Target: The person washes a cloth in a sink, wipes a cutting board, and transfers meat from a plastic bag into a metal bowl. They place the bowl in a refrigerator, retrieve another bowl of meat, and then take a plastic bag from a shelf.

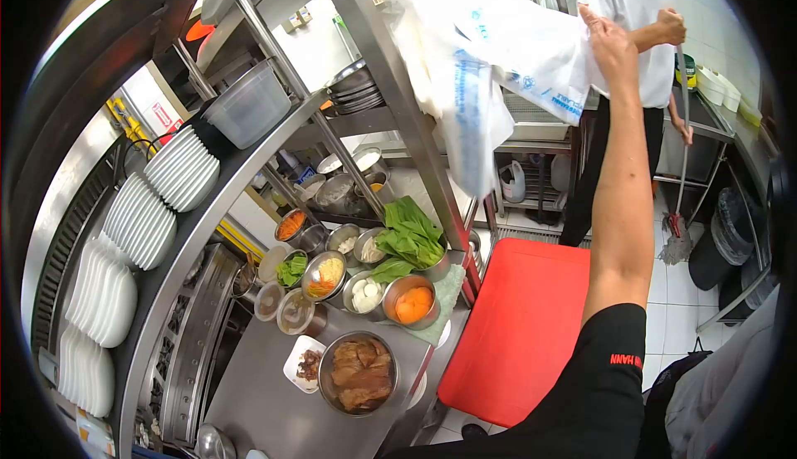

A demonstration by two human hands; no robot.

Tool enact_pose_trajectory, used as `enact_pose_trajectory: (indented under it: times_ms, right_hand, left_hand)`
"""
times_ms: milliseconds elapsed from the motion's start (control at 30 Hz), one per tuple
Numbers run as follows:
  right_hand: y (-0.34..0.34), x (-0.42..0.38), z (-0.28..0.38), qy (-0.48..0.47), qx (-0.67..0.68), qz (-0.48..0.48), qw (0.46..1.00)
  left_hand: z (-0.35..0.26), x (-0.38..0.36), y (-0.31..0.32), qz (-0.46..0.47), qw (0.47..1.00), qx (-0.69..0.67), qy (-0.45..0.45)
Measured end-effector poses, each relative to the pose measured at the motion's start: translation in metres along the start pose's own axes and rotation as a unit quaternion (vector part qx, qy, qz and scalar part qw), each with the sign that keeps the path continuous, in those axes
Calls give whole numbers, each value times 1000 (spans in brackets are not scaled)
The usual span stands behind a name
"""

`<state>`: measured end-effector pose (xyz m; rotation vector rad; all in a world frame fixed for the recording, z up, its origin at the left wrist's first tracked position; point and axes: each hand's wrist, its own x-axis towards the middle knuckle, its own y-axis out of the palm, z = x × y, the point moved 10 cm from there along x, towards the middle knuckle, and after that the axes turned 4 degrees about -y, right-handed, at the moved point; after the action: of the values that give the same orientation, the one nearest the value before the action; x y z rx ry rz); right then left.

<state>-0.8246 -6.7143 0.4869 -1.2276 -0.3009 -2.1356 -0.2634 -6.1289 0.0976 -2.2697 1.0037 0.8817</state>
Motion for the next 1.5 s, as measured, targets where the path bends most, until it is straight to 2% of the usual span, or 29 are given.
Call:
enact_pose_trajectory:
  times_ms: [167,200,267,300,333,367,400,433,467,500,533,633,700,767,833,867,933,967,1000,1033,1100,1167,1233,1333,1467,1500]
  right_hand:
    - [-54,-22,12,40,124,-22,991]
    - [-77,-30,32,-82,184,-104,974]
    - [-99,-72,-1,-97,168,-272,943]
    - [-74,-105,-38,47,254,-276,926]
    - [-44,-147,-72,186,344,-290,874]
    - [15,-171,-59,237,304,-92,918]
    - [80,-207,-37,223,197,164,940]
    - [133,-253,-11,143,112,364,913]
    - [159,-279,34,50,260,283,922]
    - [174,-297,56,127,307,319,887]
    - [178,-297,74,163,330,321,872]
    - [159,-292,115,217,418,256,844]
    - [138,-301,119,298,458,232,805]
    - [116,-294,121,261,380,150,874]
    - [135,-296,110,189,204,64,958]
    - [148,-290,94,230,135,83,960]
    - [150,-262,66,292,166,154,929]
    - [145,-240,44,207,106,78,969]
    - [107,-216,53,216,90,110,966]
    - [100,-193,27,180,15,93,979]
    - [65,-158,-9,198,35,88,976]
    - [6,-119,1,119,-28,45,992]
    - [-19,-73,-10,-8,-52,23,998]
    - [-58,-41,6,35,-171,53,983]
    - [-76,-3,19,-43,-189,-30,981]
    - [-75,0,20,-26,-188,-21,982]
  left_hand:
    - [8,-5,0,5,1000,-3,5]
    - [9,-7,0,7,1000,-2,8]
    - [11,-11,-1,9,1000,0,12]
    - [12,-14,-1,10,1000,2,15]
    - [15,-16,-2,13,1000,0,19]
    - [17,-17,-2,17,1000,0,21]
    - [20,-18,-3,19,1000,-1,25]
    - [22,-19,-4,22,999,0,26]
    - [23,-21,-5,22,999,-1,30]
    - [24,-21,-6,21,999,2,31]
    - [26,-23,-7,20,999,0,31]
    - [35,-30,-12,22,999,-12,32]
    - [38,-32,-16,24,999,-17,38]
    - [42,-32,-20,28,999,-22,39]
    - [48,-33,-22,32,998,-25,37]
    - [49,-34,-23,33,998,-27,38]
    - [52,-35,-27,37,998,-30,38]
    - [54,-36,-29,38,998,-35,40]
    - [58,-38,-31,37,998,-40,40]
    - [60,-40,-33,38,998,-44,40]
    - [63,-42,-37,36,998,-47,36]
    - [63,-41,-37,39,998,-47,31]
    - [61,-39,-36,41,998,-45,27]
    - [57,-39,-35,41,998,-43,25]
    - [54,-42,-34,41,998,-42,23]
    - [54,-44,-33,41,998,-43,22]
